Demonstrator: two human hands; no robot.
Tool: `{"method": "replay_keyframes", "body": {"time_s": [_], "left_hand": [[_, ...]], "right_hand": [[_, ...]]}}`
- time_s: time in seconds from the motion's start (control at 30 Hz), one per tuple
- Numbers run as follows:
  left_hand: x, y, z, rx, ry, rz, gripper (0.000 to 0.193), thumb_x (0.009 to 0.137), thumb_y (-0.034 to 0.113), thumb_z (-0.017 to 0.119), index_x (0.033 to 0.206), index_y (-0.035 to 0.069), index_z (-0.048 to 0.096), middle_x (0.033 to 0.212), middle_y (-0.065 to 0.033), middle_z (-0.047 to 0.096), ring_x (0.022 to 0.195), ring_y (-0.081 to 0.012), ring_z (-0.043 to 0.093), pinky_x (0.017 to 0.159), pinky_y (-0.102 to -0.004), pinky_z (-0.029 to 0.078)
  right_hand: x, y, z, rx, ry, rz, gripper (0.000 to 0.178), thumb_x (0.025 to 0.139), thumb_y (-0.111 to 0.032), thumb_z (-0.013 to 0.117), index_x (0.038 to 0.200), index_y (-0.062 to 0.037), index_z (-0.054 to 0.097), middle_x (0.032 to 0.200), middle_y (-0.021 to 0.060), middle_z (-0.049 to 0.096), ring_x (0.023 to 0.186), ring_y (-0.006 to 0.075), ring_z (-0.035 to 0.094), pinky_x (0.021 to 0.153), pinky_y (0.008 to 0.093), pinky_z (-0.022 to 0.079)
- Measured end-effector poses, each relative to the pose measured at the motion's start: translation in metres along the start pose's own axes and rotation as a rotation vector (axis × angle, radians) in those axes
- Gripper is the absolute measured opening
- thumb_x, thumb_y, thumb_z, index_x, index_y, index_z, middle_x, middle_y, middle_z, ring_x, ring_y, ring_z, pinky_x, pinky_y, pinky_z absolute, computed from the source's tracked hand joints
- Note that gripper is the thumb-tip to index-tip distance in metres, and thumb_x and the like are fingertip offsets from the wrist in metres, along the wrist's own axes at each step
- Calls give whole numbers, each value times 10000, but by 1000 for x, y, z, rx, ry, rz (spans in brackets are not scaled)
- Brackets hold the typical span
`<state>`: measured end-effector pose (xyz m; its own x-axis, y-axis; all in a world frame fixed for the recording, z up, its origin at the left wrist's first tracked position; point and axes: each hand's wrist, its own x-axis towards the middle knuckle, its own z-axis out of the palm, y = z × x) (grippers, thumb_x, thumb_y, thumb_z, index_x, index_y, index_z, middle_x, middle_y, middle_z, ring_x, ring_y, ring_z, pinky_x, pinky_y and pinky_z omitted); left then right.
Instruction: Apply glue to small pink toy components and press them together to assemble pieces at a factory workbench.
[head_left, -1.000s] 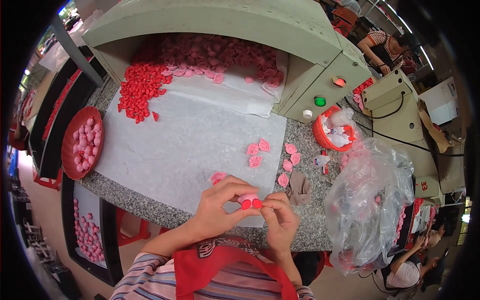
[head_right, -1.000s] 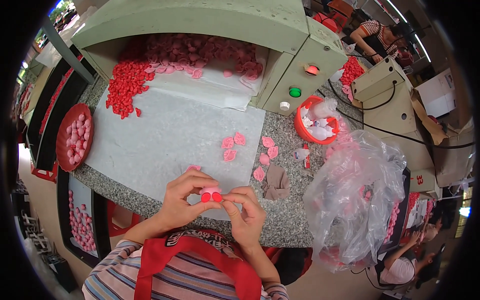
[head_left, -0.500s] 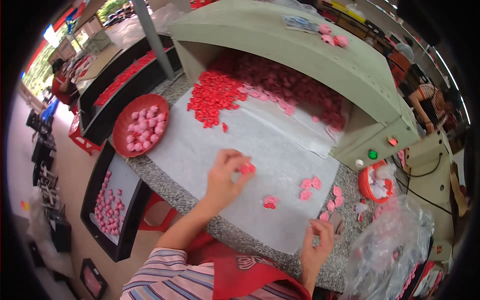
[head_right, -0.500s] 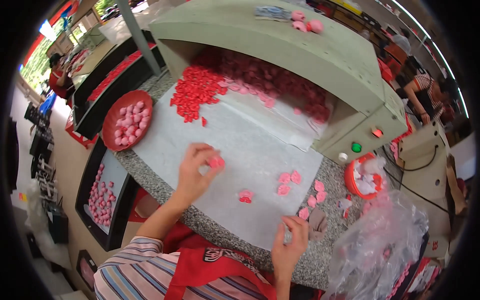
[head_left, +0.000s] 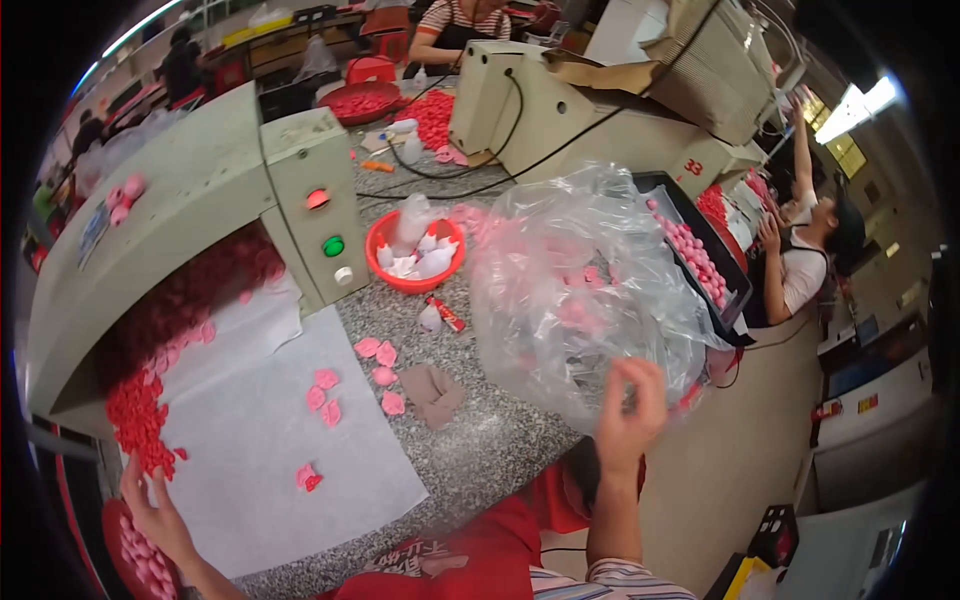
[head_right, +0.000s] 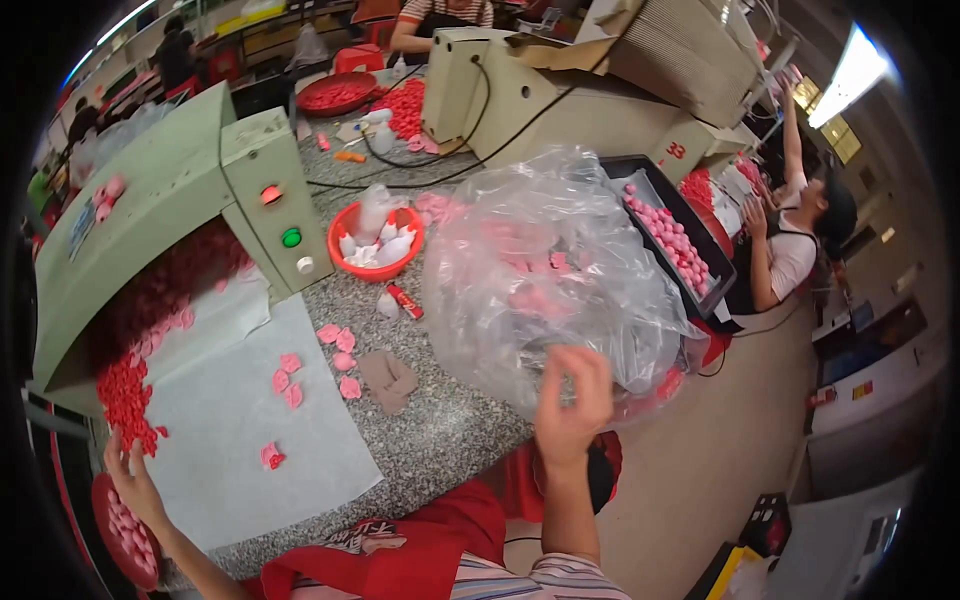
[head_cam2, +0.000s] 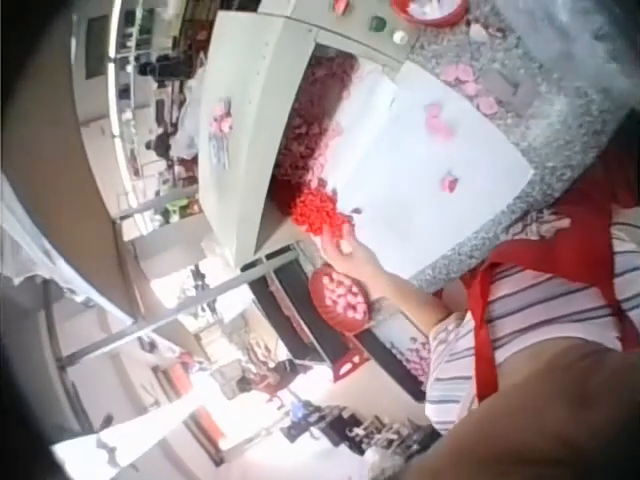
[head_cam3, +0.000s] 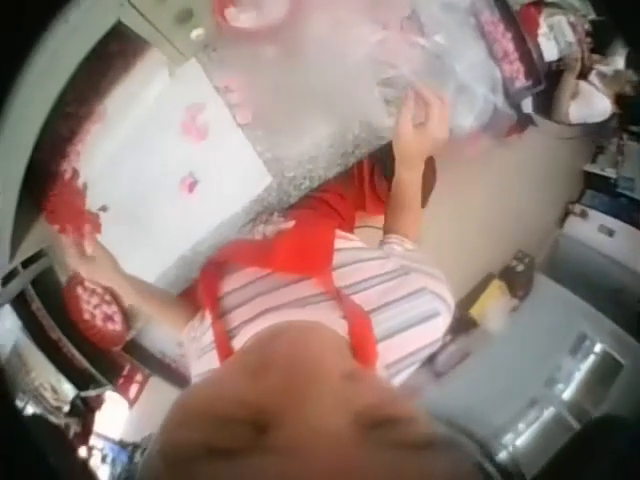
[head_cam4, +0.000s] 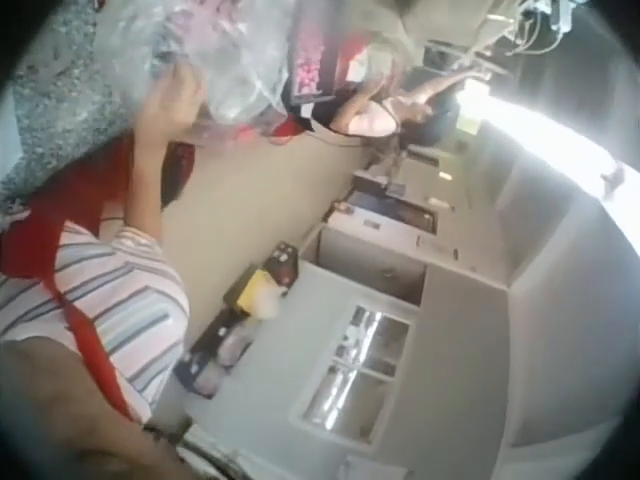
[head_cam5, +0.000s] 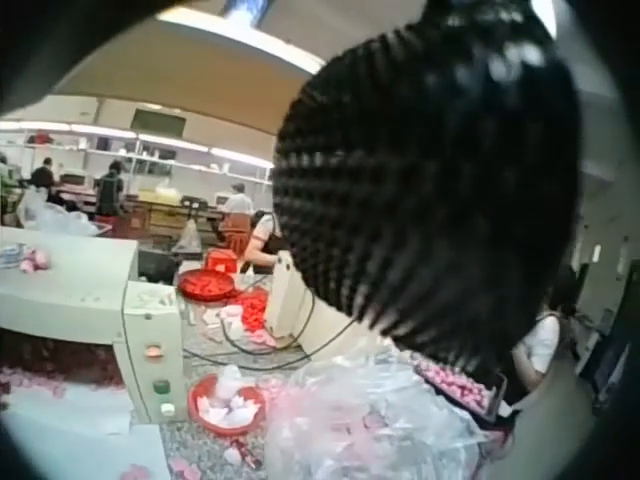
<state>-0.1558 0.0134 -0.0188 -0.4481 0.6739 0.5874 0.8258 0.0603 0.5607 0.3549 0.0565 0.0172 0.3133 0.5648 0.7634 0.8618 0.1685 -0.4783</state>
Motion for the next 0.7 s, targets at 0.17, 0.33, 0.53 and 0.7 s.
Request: {"method": "replay_keyframes", "body": {"time_s": [0.17, 0.33, 0.53, 0.7], "left_hand": [[-23, 247, 86, -620, -501, 570, 334, 682, -61, 587, 1006, 18, 571, 988, -117, 565, 889, -233, 565, 781, -317, 442], [-66, 412, 233, -841, -794, 1199, 331, 639, -27, 548, 963, 41, 555, 911, -130, 551, 887, -316, 546, 708, -377, 456], [-72, 418, 380, -119, -1119, 617, 462, 789, 316, 502, 1192, 93, 464, 1170, -178, 504, 1103, -324, 462, 917, -419, 359], [-10, 398, 414, -132, -686, 741, 521, 817, 290, 485, 1287, 97, 372, 1307, -163, 386, 1215, -303, 351, 1011, -402, 257]], "right_hand": [[21, 120, -59, 112, -76, 404, 145, 795, -40, 557, 927, -2, 606, 929, 97, 597, 847, 179, 561, 746, 253, 422], [40, 152, 19, -234, -334, -254, 450, 757, -236, 616, 1145, -48, 488, 1010, 150, 590, 940, 326, 553, 877, 381, 388], [8, 139, 5, -386, -975, -21, 397, 750, -441, 586, 886, -72, 640, 639, 168, 596, 693, 336, 592, 724, 425, 449], [13, 139, -64, -271, -960, 135, 435, 720, -447, 613, 808, -21, 618, 805, 197, 606, 776, 347, 592, 690, 427, 466]]}}
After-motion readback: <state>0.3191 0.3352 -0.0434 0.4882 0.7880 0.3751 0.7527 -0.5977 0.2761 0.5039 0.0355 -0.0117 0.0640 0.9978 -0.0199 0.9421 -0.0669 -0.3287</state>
